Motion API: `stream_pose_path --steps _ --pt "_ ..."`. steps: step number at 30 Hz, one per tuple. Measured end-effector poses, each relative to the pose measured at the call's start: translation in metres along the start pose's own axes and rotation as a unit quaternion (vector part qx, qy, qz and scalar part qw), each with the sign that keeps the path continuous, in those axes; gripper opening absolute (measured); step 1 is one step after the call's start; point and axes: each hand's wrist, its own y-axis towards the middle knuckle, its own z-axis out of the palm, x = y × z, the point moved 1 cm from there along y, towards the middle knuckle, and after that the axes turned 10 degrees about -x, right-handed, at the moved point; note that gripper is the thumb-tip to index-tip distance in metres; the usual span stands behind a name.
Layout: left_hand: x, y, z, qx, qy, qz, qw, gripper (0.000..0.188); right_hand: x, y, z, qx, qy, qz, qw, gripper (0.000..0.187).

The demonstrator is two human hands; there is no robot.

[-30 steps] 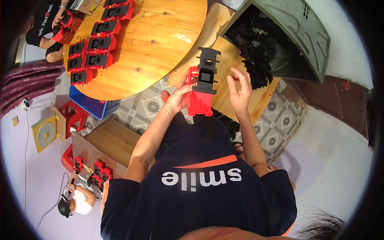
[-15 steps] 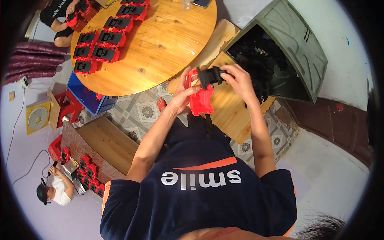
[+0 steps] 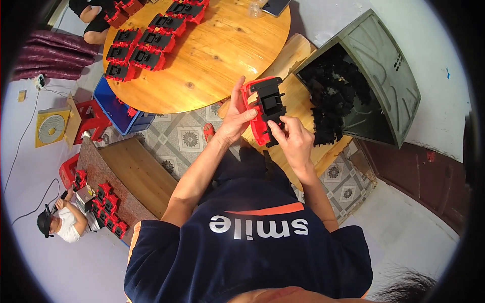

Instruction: The person assembles red plastic housings and black plastic components by hand, taking parts from plastic bins and fitting them together.

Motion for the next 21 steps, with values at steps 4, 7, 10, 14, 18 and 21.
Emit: stream_pose_path --steps 4,7,10,14,18,21 --pt "-0.001 -0.001 0.005 0.022 0.014 0.014 1.000 0.104 -0.001 -0.003 0.004 0.003 -0.025 -0.007 1.000 0.027" --pt "-0.005 -0.005 0.012 0.026 0.006 0.003 1.000 0.103 0.005 -0.006 0.005 0.008 -0.038 -0.014 0.999 0.029" --pt "-0.010 -0.010 0.018 0.026 0.006 -0.012 1.000 0.104 0.008 -0.010 0.006 0.012 -0.047 -0.024 0.999 0.029" --pt "-0.006 -0.014 0.014 0.012 -0.001 0.001 1.000 0.104 0.008 -0.011 0.002 0.047 -0.023 -0.044 0.998 0.030" --pt "-0.003 -0.024 0.011 -0.008 0.073 0.023 0.997 0.101 0.001 0.004 0.004 0.019 -0.003 0.033 0.999 0.033" --pt "-0.002 -0.031 0.018 0.006 0.078 0.004 0.997 0.092 -0.009 0.031 0.024 -0.076 0.121 0.095 0.985 0.036"
